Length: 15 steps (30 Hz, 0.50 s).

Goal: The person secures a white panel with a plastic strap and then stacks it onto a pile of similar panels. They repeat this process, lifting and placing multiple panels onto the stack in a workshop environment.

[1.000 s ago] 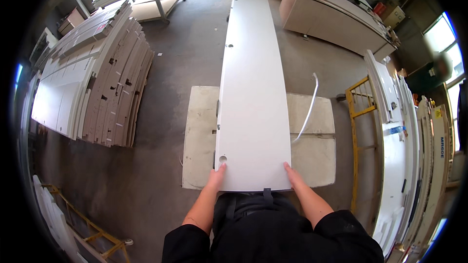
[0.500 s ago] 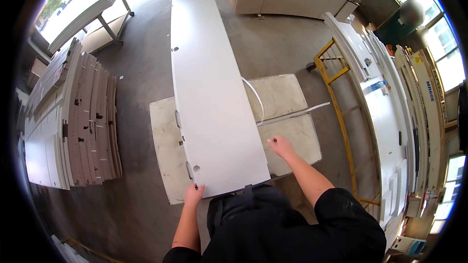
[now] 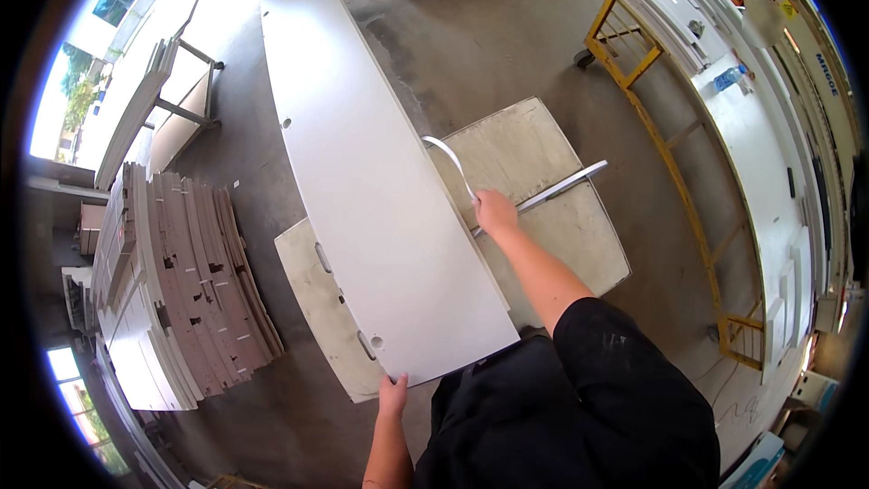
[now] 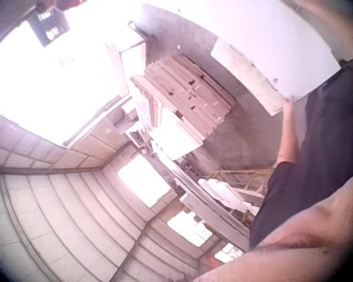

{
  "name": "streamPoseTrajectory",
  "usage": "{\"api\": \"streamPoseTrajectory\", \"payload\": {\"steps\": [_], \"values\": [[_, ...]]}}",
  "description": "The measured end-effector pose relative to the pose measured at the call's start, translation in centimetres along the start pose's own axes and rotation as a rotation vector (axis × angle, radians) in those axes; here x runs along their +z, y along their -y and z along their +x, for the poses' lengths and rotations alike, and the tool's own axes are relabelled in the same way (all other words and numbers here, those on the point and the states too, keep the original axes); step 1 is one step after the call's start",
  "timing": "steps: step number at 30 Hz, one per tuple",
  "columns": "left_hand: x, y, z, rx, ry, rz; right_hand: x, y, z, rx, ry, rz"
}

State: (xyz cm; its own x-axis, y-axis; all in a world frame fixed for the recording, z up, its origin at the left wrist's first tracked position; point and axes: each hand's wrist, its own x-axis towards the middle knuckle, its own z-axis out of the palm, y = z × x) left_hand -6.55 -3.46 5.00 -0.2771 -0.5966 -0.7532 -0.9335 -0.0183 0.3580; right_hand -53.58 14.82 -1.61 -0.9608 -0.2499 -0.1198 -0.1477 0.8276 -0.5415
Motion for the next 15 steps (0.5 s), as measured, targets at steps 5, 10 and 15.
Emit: {"api": "streamPoseTrajectory", "payload": {"steps": [5, 10, 15], "values": [[0.3, -2.0, 0.5, 0.009, -0.014, 0.089, -7.6, -4.3, 3.0, 0.539, -0.587, 1.086], [1.0, -1.3, 2.4, 0.117, 0.024, 0.031, -17.3, -9.1, -2.1, 0.391, -0.417, 1.059], [1.4, 6.1, 8.8, 0.279, 0.160, -0.023, -27.0, -11.0, -8.1, 0.436, -0.581, 1.235]]}}
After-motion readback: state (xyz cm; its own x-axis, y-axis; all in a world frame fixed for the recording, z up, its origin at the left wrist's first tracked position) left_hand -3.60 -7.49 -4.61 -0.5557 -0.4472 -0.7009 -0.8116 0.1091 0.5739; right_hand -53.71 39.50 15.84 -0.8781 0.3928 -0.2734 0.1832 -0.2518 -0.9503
